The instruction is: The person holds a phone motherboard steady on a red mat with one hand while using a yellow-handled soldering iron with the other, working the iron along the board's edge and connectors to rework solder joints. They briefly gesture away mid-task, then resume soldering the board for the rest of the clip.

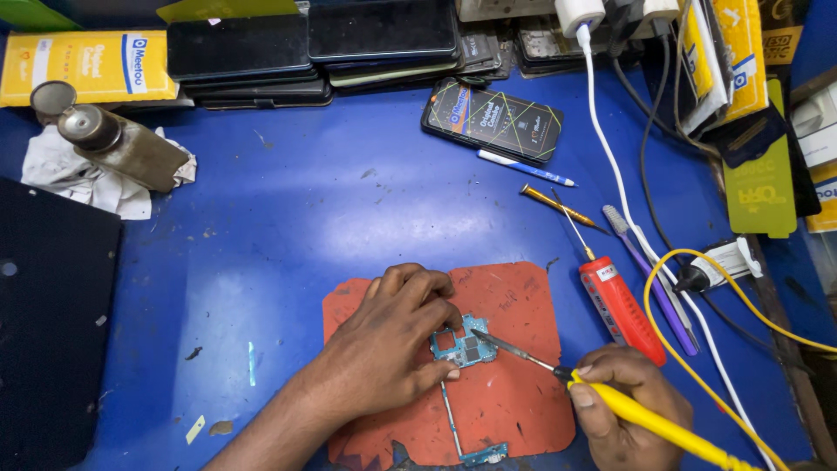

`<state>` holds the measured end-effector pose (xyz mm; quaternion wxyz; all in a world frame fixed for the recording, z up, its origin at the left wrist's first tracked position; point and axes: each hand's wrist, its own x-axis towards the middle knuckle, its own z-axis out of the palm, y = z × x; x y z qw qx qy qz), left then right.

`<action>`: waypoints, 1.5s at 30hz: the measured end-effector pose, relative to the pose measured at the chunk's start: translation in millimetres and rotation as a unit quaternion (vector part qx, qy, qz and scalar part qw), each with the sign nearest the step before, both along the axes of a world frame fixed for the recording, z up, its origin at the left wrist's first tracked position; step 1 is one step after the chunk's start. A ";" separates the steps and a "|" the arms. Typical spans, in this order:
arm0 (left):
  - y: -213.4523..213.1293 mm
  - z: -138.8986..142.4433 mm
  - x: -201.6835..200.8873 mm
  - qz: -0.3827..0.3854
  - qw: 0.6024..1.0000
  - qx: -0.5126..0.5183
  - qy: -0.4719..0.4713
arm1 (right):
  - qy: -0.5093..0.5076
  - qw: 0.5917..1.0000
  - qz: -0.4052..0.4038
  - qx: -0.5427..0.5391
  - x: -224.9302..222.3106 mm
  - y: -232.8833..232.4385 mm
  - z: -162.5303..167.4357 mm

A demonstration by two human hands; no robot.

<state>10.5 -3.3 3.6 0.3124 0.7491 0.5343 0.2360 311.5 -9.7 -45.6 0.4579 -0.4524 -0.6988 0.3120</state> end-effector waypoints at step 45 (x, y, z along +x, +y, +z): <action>0.5 -1.4 0.3 0.002 1.000 -0.002 0.006 | 0.003 1.000 0.008 0.006 -3.2 0.4 2.5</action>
